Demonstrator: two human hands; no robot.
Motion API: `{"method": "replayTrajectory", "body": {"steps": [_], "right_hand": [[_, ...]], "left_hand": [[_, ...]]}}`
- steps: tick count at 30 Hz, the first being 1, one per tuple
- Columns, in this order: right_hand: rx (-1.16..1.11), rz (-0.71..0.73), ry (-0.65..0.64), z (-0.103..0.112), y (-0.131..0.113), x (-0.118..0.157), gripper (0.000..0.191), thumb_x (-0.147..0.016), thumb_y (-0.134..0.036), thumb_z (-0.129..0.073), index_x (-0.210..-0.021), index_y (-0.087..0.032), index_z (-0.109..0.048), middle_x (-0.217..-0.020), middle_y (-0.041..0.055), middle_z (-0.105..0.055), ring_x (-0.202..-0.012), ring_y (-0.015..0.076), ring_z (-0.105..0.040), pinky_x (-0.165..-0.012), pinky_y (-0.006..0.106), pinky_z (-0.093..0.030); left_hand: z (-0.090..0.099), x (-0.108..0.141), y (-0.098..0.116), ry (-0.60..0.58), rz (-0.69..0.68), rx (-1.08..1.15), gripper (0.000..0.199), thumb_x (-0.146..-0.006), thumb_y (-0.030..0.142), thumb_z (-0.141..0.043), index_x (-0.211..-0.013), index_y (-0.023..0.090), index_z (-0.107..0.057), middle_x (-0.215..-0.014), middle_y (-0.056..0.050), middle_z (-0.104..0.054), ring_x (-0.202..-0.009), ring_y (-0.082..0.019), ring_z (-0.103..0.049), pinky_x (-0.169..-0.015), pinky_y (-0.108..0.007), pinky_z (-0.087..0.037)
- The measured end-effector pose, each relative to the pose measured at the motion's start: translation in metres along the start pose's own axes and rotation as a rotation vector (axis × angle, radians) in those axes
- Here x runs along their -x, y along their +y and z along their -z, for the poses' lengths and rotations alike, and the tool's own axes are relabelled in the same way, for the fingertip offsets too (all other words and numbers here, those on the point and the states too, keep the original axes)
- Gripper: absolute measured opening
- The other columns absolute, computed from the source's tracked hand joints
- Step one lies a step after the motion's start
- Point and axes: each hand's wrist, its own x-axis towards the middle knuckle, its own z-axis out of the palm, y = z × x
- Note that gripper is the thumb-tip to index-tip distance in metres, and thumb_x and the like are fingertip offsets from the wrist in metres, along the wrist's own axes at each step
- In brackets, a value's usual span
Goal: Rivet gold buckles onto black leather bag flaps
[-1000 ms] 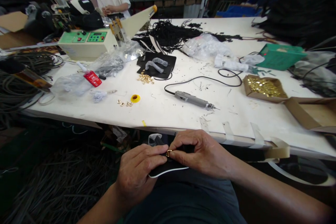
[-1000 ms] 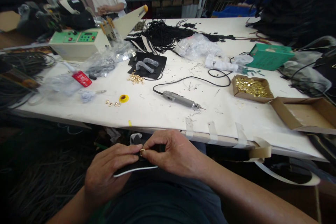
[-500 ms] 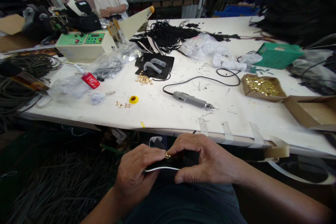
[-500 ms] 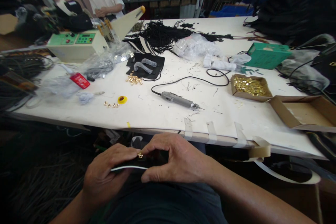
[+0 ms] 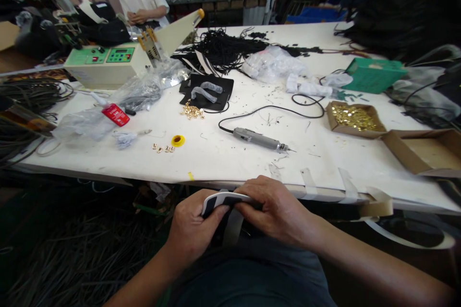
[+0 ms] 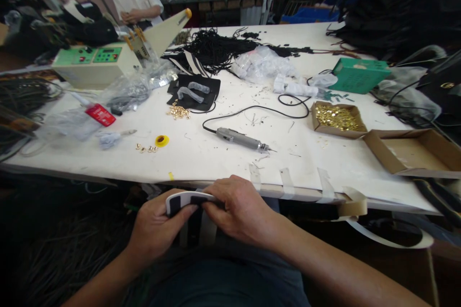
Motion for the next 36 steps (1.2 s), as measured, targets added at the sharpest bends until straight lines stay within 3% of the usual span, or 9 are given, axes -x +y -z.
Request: {"method": "replayTrajectory", "body": {"steps": [5,11,19,27,31,34,36], "right_hand": [[-0.037,-0.238,-0.029,0.012,0.024,-0.020,0.021,-0.094,-0.026,-0.060,-0.075,-0.018,-0.066,-0.071,-0.0018,-0.061,-0.066,0.0129,-0.052,-0.062,0.026,-0.034],[-0.076,-0.425,-0.074,0.019,0.055,-0.046,0.029,-0.090,-0.035,-0.062,-0.066,-0.019,-0.056,-0.057,-0.0046,-0.048,-0.056,0.0114,-0.044,-0.054,0.027,-0.028],[-0.124,-0.537,-0.124,0.019,0.074,-0.068,0.022,-0.086,-0.034,-0.064,-0.070,-0.018,-0.062,-0.062,-0.0008,-0.060,-0.059,0.0141,-0.055,-0.053,0.025,-0.035],[0.061,-0.595,-0.148,0.017,0.074,-0.080,0.019,-0.085,-0.033,-0.063,-0.075,-0.018,-0.071,-0.068,0.0032,-0.068,-0.068,0.0174,-0.059,-0.059,0.028,-0.035],[0.103,-0.608,-0.153,0.014,0.074,-0.082,0.019,-0.084,-0.033,-0.063,-0.077,-0.018,-0.073,-0.071,0.0045,-0.069,-0.070,0.0185,-0.061,-0.059,0.028,-0.034],[0.126,-0.616,-0.156,0.014,0.074,-0.083,0.020,-0.083,-0.035,-0.063,-0.078,-0.018,-0.074,-0.072,0.0057,-0.070,-0.071,0.0193,-0.061,-0.059,0.028,-0.034],[0.139,-0.620,-0.157,0.014,0.074,-0.084,0.021,-0.083,-0.036,-0.064,-0.078,-0.018,-0.074,-0.070,0.0060,-0.068,-0.070,0.0197,-0.060,-0.058,0.029,-0.034]], "left_hand": [[-0.016,-0.039,-0.020,-0.158,0.333,0.100,0.019,-0.088,0.034,-0.072,-0.097,0.020,-0.081,-0.089,-0.001,-0.083,-0.083,-0.022,-0.076,-0.075,-0.032,-0.061],[-0.028,-0.081,-0.040,-0.286,0.495,0.230,0.024,-0.080,0.033,-0.075,-0.098,0.018,-0.080,-0.092,-0.004,-0.083,-0.084,-0.024,-0.077,-0.073,-0.032,-0.060],[-0.036,-0.110,-0.053,-0.323,0.732,0.375,0.020,-0.071,0.020,-0.079,-0.091,0.018,-0.077,-0.080,-0.004,-0.081,-0.072,-0.023,-0.077,-0.067,-0.033,-0.060],[-0.040,-0.127,-0.058,-0.409,0.616,0.103,0.015,-0.073,0.018,-0.076,-0.088,0.018,-0.078,-0.083,-0.006,-0.081,-0.078,-0.027,-0.078,-0.068,-0.035,-0.059],[-0.037,-0.127,-0.060,-0.409,0.512,-0.020,0.015,-0.072,0.023,-0.079,-0.086,0.019,-0.077,-0.086,-0.007,-0.080,-0.087,-0.031,-0.076,-0.079,-0.040,-0.058],[-0.035,-0.117,-0.063,-0.285,0.349,-0.201,0.050,-0.072,0.029,-0.085,-0.119,0.018,-0.073,-0.113,-0.012,-0.076,-0.104,-0.034,-0.073,-0.091,-0.046,-0.057],[-0.036,-0.108,-0.068,-0.150,0.148,-0.313,0.071,-0.074,0.029,-0.086,-0.140,0.021,-0.062,-0.135,-0.014,-0.066,-0.119,-0.034,-0.067,-0.099,-0.049,-0.055]]}}
